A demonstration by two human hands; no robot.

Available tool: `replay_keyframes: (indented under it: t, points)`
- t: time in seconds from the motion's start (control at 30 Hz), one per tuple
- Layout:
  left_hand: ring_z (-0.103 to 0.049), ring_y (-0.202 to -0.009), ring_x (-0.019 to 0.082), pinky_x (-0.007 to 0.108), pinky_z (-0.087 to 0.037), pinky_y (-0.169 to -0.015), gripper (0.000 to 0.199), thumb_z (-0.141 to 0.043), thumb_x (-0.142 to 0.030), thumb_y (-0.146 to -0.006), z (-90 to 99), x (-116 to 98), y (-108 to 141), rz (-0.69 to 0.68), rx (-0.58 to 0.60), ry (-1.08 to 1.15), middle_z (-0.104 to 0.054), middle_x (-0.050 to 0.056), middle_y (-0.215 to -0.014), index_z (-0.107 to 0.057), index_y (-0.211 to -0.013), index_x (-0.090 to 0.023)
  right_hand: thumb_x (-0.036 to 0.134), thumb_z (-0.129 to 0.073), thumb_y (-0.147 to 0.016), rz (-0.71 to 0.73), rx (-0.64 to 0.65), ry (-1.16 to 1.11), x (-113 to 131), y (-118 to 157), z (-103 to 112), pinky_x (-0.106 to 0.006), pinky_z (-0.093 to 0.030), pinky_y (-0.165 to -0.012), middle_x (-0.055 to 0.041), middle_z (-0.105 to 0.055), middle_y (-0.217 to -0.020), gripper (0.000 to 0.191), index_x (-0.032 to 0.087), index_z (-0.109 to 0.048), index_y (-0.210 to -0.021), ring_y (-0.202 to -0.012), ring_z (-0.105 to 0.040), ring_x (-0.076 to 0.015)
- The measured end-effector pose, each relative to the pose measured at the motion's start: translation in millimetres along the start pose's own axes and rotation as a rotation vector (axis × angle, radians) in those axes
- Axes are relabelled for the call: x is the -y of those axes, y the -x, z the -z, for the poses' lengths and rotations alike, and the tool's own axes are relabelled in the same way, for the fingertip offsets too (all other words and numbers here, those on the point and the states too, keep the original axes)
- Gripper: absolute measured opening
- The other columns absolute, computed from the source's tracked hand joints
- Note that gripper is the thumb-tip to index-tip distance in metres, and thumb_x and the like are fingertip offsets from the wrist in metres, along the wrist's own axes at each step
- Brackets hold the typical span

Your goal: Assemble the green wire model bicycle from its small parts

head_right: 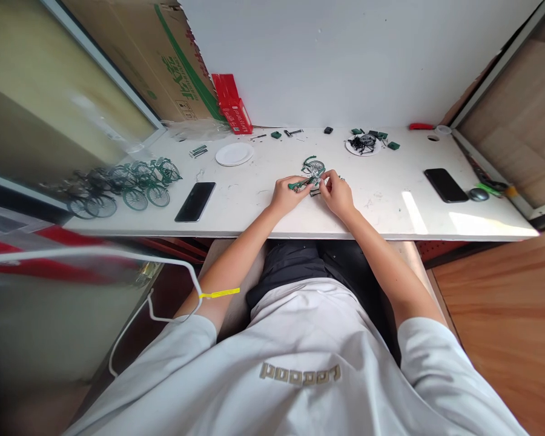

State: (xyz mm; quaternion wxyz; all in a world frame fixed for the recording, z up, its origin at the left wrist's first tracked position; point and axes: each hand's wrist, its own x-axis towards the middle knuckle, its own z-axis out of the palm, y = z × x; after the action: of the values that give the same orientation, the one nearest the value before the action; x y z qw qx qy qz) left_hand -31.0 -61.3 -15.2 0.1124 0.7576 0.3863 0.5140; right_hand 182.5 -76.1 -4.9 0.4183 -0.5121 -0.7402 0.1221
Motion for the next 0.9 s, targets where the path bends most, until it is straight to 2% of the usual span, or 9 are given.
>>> replay_keyframes:
  t: [0.23, 0.47, 0.67, 0.9]
  points:
    - [-0.086, -0.098, 0.026, 0.035, -0.067, -0.093, 0.014, -0.085, -0.023, -0.097, 1.6, -2.8, -0.4, 0.04, 0.02, 0.002, -0.09, 0.011, -0.109, -0.09, -0.109, -0.021, 0.064, -0.043, -0.114, -0.033, 0.029, 0.033, 0.4, -1.2, 0.4, -0.036, -0.036, -0.067, -0.0041, -0.066, -0.073, 0.042, 0.027, -0.06, -0.106, -0.064, -0.055, -0.0248]
    - [-0.086, -0.099, 0.027, 0.035, -0.066, -0.094, 0.012, -0.087, -0.022, -0.094, 2.2, -4.0, -1.4, 0.064, 0.014, 0.013, -0.09, 0.012, -0.107, -0.09, -0.106, -0.02, 0.061, -0.052, -0.109, -0.035, 0.051, 0.044, 2.7, -0.1, -0.3, -0.035, -0.037, -0.068, -0.0015, -0.064, -0.072, 0.036, 0.026, -0.061, -0.114, -0.066, -0.056, -0.0241]
    - [-0.087, -0.099, 0.026, 0.035, -0.066, -0.094, 0.014, -0.086, -0.023, -0.095, 2.0, -2.6, -1.0, 0.033, 0.012, 0.02, -0.09, 0.011, -0.109, -0.09, -0.108, -0.021, 0.056, -0.035, -0.116, -0.029, 0.107, 0.072, 0.6, -1.1, 0.3, -0.037, -0.036, -0.07, -0.0049, -0.064, -0.074, 0.041, 0.028, -0.059, -0.099, -0.068, -0.057, -0.0262]
    - [-0.086, -0.098, 0.026, 0.035, -0.067, -0.094, 0.013, -0.085, -0.022, -0.095, 2.0, -2.2, -1.0, 0.034, 0.024, 0.013, -0.09, 0.011, -0.107, -0.09, -0.107, -0.021, 0.063, -0.047, -0.112, -0.067, 0.058, 0.052, 0.9, -0.7, -2.5, -0.036, -0.036, -0.067, -0.0032, -0.066, -0.074, 0.039, 0.026, -0.06, -0.113, -0.068, -0.057, -0.0259]
